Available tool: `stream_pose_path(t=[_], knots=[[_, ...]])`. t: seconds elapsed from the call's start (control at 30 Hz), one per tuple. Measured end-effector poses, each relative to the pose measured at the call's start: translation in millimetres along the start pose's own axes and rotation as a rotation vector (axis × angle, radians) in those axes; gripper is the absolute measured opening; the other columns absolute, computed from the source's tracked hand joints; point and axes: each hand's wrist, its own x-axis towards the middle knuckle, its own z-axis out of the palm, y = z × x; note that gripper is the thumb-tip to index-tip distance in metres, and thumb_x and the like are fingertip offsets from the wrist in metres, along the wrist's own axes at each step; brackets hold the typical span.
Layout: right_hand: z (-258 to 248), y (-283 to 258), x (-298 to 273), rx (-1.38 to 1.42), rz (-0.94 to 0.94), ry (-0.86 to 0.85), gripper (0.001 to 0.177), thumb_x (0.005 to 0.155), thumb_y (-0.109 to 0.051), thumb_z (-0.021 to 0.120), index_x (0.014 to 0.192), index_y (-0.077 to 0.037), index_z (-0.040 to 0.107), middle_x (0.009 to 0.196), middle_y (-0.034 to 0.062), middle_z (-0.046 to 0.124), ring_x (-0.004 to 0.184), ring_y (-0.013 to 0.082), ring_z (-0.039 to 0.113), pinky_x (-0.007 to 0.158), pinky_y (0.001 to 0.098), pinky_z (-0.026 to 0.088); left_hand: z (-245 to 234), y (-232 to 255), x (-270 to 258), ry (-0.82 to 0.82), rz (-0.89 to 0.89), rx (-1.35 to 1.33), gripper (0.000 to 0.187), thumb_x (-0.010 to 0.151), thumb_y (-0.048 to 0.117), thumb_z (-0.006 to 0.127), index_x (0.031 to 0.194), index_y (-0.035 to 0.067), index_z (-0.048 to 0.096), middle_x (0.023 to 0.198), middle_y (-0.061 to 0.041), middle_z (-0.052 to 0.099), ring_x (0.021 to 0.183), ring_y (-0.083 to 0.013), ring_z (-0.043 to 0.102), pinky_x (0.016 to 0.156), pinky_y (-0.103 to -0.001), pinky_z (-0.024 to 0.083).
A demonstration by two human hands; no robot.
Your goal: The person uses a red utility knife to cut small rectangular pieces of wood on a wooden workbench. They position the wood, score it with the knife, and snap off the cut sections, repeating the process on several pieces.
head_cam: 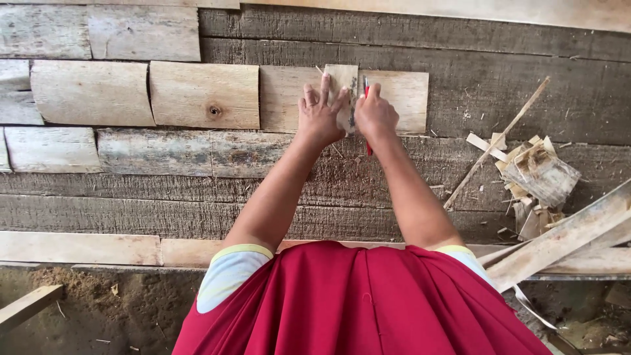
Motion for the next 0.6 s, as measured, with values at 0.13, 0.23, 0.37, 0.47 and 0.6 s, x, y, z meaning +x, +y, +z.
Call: stream_pose_path(t=[0.13,0.23,0.37,0.47,0.6], knots=[[5.9,-2.8,28.0,-0.021,-0.015,0.056,0.045,0.105,-0.032,0.029,0.138,-0.002,0.037,0.094,0.0265,0.069,0.095,0.0484,0.071,0.083,0.0590,0.053,-13.5,3.4,-12.0,-0.006,-0.003,-0.004,0.090,0.079,0.035,0.068,0.161,0.028,0.034,0.169,-0.016,0.007,0.145,-0.0597,0.017,0.111,-0.056,0.034],[10.2,-1.3,39.1,-0.059,-0.021,0.042,0.049,0.103,-0.037,0.029,0.137,-0.003,0.036,0.098,0.0277,0.069,0.099,0.0504,0.070,0.085,0.0615,0.052,-5.0,1.0,-3.1,-0.015,-0.004,-0.012,0.090,0.080,0.038,0.069,0.162,0.028,0.032,0.169,-0.016,0.004,0.145,-0.0602,0.015,0.112,-0.057,0.032],[9.0,-1.8,39.2,-0.075,-0.008,-0.010,0.048,0.101,-0.040,0.028,0.135,-0.006,0.035,0.105,0.0276,0.069,0.106,0.0511,0.067,0.092,0.0633,0.049,-0.4,0.0,-0.2,-0.023,-0.012,0.025,0.091,0.081,0.043,0.070,0.162,0.029,0.032,0.169,-0.015,0.004,0.145,-0.0585,0.015,0.112,-0.056,0.031],[-6.3,-11.9,34.1,-0.062,-0.003,-0.071,0.047,0.098,-0.036,0.028,0.133,-0.005,0.035,0.111,0.0285,0.068,0.111,0.0515,0.065,0.097,0.0637,0.046,5.1,-0.8,5.1,-0.013,-0.016,0.036,0.093,0.080,0.046,0.073,0.161,0.029,0.032,0.169,-0.015,0.004,0.144,-0.0581,0.016,0.112,-0.056,0.031],[-27.5,-28.6,15.0,-0.029,0.025,-0.158,0.045,0.095,-0.031,0.027,0.130,-0.005,0.036,0.119,0.0289,0.065,0.119,0.0514,0.061,0.104,0.0636,0.041,5.0,-0.8,4.6,0.007,-0.024,0.040,0.094,0.078,0.049,0.075,0.161,0.029,0.034,0.169,-0.015,0.004,0.144,-0.0571,0.017,0.111,-0.054,0.033]])
